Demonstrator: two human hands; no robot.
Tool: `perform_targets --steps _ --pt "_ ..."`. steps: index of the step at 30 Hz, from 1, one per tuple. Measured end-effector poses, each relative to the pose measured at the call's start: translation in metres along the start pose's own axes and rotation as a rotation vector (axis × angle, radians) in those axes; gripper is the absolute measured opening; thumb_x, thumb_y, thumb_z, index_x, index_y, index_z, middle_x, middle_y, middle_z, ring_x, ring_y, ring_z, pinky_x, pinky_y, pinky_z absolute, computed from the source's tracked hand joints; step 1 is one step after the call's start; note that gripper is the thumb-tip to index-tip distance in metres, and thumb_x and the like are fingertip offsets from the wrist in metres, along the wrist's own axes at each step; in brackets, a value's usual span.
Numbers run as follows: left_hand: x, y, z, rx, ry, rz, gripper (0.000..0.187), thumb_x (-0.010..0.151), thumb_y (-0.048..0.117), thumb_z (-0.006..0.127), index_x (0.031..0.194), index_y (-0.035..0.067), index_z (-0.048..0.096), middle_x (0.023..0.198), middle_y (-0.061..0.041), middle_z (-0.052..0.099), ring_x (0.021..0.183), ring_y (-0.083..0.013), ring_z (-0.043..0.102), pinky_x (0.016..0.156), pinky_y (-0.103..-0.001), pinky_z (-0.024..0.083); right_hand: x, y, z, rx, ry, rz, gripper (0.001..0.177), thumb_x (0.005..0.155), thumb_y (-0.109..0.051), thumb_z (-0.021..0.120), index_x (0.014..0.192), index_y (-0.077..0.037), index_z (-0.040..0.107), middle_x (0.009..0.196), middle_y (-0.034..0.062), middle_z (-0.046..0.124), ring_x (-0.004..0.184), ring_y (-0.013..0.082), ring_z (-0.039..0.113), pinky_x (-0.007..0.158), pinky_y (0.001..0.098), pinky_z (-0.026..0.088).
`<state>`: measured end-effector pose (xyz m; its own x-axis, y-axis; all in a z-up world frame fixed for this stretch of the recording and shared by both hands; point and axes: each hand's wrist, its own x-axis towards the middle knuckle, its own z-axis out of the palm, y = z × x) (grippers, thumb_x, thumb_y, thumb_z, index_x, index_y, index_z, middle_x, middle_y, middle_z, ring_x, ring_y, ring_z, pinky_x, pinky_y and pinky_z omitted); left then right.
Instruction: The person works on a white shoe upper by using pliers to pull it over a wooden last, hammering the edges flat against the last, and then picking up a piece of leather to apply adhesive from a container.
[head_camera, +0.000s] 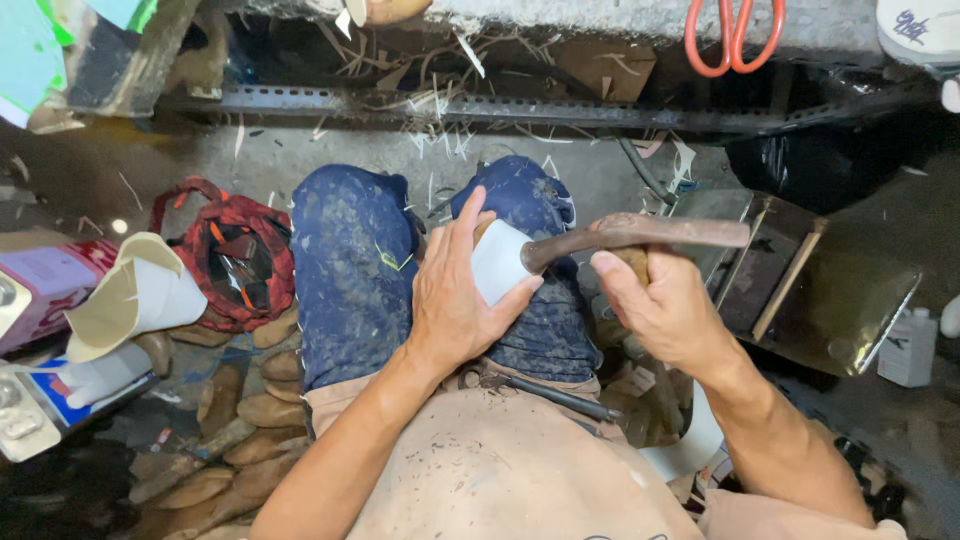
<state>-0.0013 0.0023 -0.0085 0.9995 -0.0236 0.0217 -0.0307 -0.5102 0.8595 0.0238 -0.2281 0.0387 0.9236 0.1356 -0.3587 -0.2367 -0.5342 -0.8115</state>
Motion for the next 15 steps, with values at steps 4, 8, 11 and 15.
perform_targets --steps 4,8,11,15 --pt "0.0 -0.002 0.003 -0.034 0.027 0.005 0.102 0.077 0.042 0.086 0.157 0.005 0.036 0.129 -0.015 0.066 0.114 -0.0352 0.062 0.102 -0.047 0.047 0.001 0.011 -0.004 0.075 0.13 0.065 0.055 0.11 -0.032 0.054 0.058 -0.013 0.057 0.042 0.0036 0.054 0.037 0.0133 0.049 0.043 0.0264 0.045" --pt "-0.002 -0.005 -0.007 -0.136 0.035 0.03 0.101 0.076 0.042 0.087 0.156 0.006 0.038 0.131 -0.014 0.067 0.116 -0.0346 0.063 0.104 -0.046 0.048 0.004 0.025 0.011 0.306 0.065 0.094 0.05 0.106 -0.022 0.053 0.058 -0.008 0.051 0.045 0.0057 0.045 0.032 0.016 0.048 0.035 0.0282 0.043" --pt "0.001 0.008 -0.033 -0.251 0.072 0.138 0.097 0.074 0.039 0.09 0.152 0.004 0.044 0.135 -0.014 0.066 0.119 -0.0347 0.064 0.106 -0.045 0.048 0.012 0.036 0.008 0.374 0.124 0.063 0.04 0.109 -0.018 0.05 0.07 -0.007 0.051 0.052 0.0052 0.042 0.037 0.0147 0.046 0.038 0.0275 0.041" --pt "-0.008 0.025 -0.06 -0.237 0.054 0.275 0.077 0.074 0.034 0.091 0.14 0.008 0.06 0.141 -0.014 0.063 0.127 -0.0373 0.064 0.109 -0.047 0.049 0.001 0.026 0.0 0.055 0.055 0.003 0.058 0.11 -0.03 0.051 0.055 -0.011 0.053 0.038 0.0051 0.049 0.038 0.0171 0.048 0.047 0.029 0.044"
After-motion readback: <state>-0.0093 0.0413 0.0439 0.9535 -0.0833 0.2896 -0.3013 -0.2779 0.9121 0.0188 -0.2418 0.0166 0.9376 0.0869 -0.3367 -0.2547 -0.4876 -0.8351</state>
